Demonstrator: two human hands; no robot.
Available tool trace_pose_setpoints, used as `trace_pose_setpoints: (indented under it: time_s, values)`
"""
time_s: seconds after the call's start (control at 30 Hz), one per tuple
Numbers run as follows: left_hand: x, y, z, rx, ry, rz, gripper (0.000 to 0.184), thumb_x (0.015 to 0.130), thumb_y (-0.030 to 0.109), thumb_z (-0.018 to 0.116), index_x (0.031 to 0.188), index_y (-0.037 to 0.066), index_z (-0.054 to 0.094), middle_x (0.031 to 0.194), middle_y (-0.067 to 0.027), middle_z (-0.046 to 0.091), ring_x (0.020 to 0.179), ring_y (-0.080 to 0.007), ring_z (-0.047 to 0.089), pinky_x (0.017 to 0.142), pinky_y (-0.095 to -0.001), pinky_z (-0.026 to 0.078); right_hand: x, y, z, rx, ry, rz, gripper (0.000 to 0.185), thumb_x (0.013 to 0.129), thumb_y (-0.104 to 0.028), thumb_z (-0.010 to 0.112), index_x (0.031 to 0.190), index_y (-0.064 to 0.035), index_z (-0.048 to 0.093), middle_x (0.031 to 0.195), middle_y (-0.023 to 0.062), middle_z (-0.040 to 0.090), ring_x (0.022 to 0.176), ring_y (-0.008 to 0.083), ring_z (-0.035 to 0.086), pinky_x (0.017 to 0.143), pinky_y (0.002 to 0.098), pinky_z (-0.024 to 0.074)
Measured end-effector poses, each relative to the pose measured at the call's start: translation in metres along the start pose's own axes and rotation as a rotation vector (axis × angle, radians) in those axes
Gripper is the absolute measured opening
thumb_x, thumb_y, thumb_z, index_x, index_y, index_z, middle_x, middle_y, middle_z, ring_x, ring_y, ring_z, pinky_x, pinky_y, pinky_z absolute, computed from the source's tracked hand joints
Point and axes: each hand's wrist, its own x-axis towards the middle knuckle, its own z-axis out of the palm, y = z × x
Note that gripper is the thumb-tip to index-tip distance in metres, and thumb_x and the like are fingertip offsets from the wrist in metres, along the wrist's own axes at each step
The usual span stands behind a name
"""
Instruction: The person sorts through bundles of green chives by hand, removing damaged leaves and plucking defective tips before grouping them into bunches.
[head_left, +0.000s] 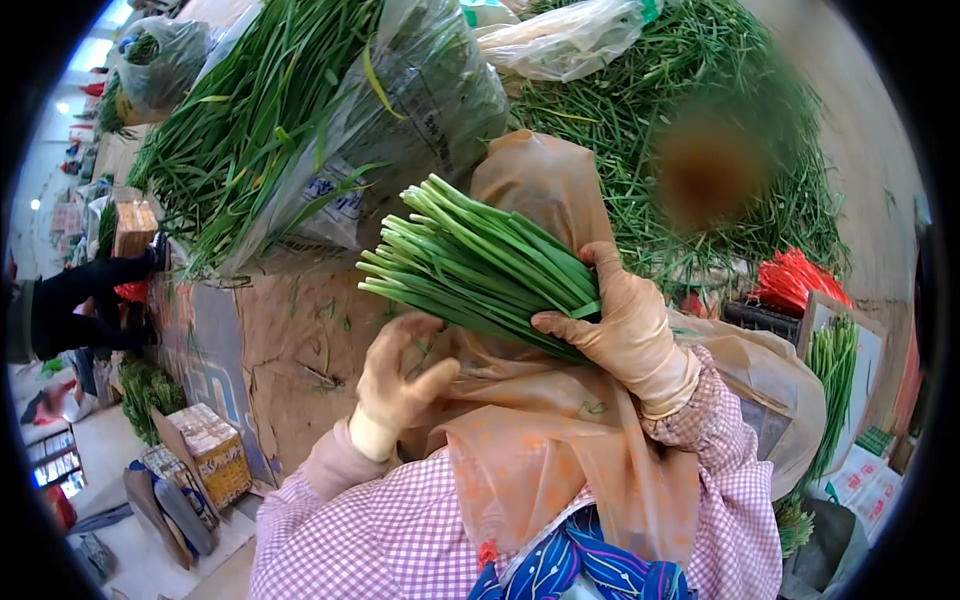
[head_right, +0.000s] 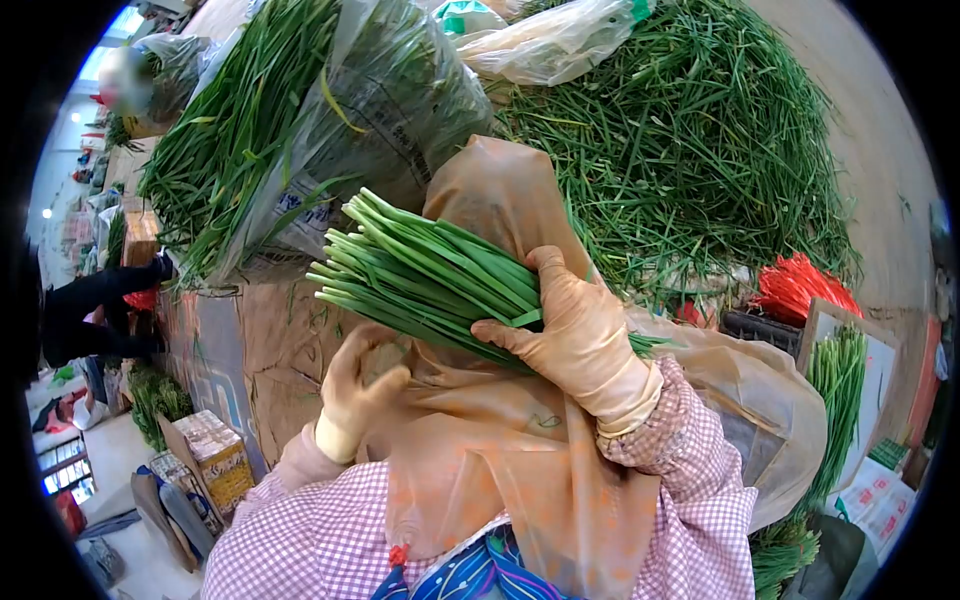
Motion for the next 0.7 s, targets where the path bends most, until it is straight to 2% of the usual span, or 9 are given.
trace_pose_setpoints:
  time_s: [0.03,0.1,0.23,0.3,0.33,0.37,0.47,0.57,0.7]
  values:
    - [0.007,-0.001,0.009,-0.001,0.006,-0.004,0.049,0.069,0.021,0.08,0.112,0.004,0.063,0.109,-0.012,0.063,0.099,-0.028,0.061,0.089,-0.0394,0.048,-0.001,-0.001,0.0,0.015,-0.019,0.012,0.072,0.069,-0.05,0.079,0.117,-0.0065,0.048,0.088,0.0171,0.067,0.082,0.0376,0.066,0.077,0.0432,0.0523]
    - [0.035,0.005,0.031,-1.037,0.04,-0.087,0.055,0.075,0.026,0.079,0.12,0.003,0.058,0.112,-0.0094,0.062,0.101,-0.0241,0.06,0.091,-0.0373,0.048,-0.003,0.0,0.001,0.021,-0.016,-0.028,0.073,0.069,-0.05,0.079,0.117,-0.006,0.048,0.089,0.0179,0.067,0.083,0.0376,0.066,0.076,0.0431,0.0527]
    - [0.073,0.033,0.042,-1.265,0.058,0.039,0.062,0.077,0.027,0.079,0.127,0.002,0.052,0.114,-0.0069,0.061,0.102,-0.0203,0.059,0.092,-0.0346,0.047,-0.01,-0.001,-0.002,0.104,-0.001,-0.111,0.064,0.077,-0.049,0.074,0.115,-0.0036,0.049,0.089,0.0182,0.067,0.082,0.0372,0.066,0.076,0.039,0.0526]
    - [0.087,0.044,0.037,-1.091,-0.062,0.095,0.067,0.076,0.027,0.079,0.13,0.001,0.048,0.116,-0.0086,0.06,0.104,-0.0192,0.059,0.094,-0.0339,0.047,-0.011,-0.004,-0.007,0.405,-0.104,-0.047,0.05,0.086,-0.045,0.066,0.108,-0.0014,0.052,0.088,0.018,0.066,0.081,0.037,0.066,0.077,0.0353,0.0523]
    - [0.087,0.057,0.035,-1.069,-0.037,0.104,0.069,0.075,0.024,0.078,0.131,0.0,0.047,0.118,-0.0094,0.06,0.106,-0.0193,0.059,0.095,-0.0342,0.047,-0.012,-0.002,-0.007,0.381,-0.113,-0.062,0.044,0.095,-0.041,0.057,0.111,0.0007,0.056,0.091,0.0138,0.067,0.084,0.0282,0.066,0.078,0.031,0.0504]
    - [0.09,0.063,0.033,-1.07,-0.043,0.121,0.069,0.075,0.024,0.078,0.131,0.0,0.047,0.118,-0.0094,0.06,0.106,-0.0193,0.059,0.095,-0.0342,0.047,-0.012,0.001,-0.004,0.375,-0.099,-0.07,0.044,0.095,-0.041,0.057,0.111,0.0007,0.056,0.091,0.0138,0.067,0.084,0.0282,0.066,0.078,0.031,0.0504]
    - [0.099,0.086,0.031,-1.279,-0.236,0.142,0.072,0.071,0.02,0.074,0.134,-0.001,0.045,0.122,-0.0123,0.058,0.109,-0.0234,0.058,0.097,-0.0373,0.046,-0.013,-0.003,0.001,0.922,-0.173,-0.055,0.047,0.101,-0.039,0.046,0.125,0.0001,0.056,0.099,0.0061,0.067,0.092,0.0116,0.058,0.083,0.0284,0.0468]
    - [0.118,0.095,0.034,-1.319,-0.49,0.24,0.095,0.067,0.022,0.072,0.148,0.008,0.024,0.145,-0.019,0.038,0.131,-0.0315,0.043,0.105,-0.0443,0.042,-0.014,-0.007,-0.015,0.714,-0.254,0.008,0.047,0.101,-0.04,0.044,0.12,0.0011,0.059,0.098,0.007,0.067,0.09,0.0122,0.059,0.082,0.0285,0.0473]
    - [0.116,0.127,0.032,-1.404,-0.585,-0.001,0.101,0.064,0.019,0.071,0.15,0.014,0.02,0.133,-0.0177,0.049,0.117,-0.0357,0.055,0.101,-0.0502,0.046,-0.016,0.011,-0.019,0.676,-0.246,0.001,0.047,0.101,-0.04,0.045,0.118,0.0013,0.059,0.098,0.0064,0.067,0.09,0.0128,0.059,0.083,0.0287,0.0473]
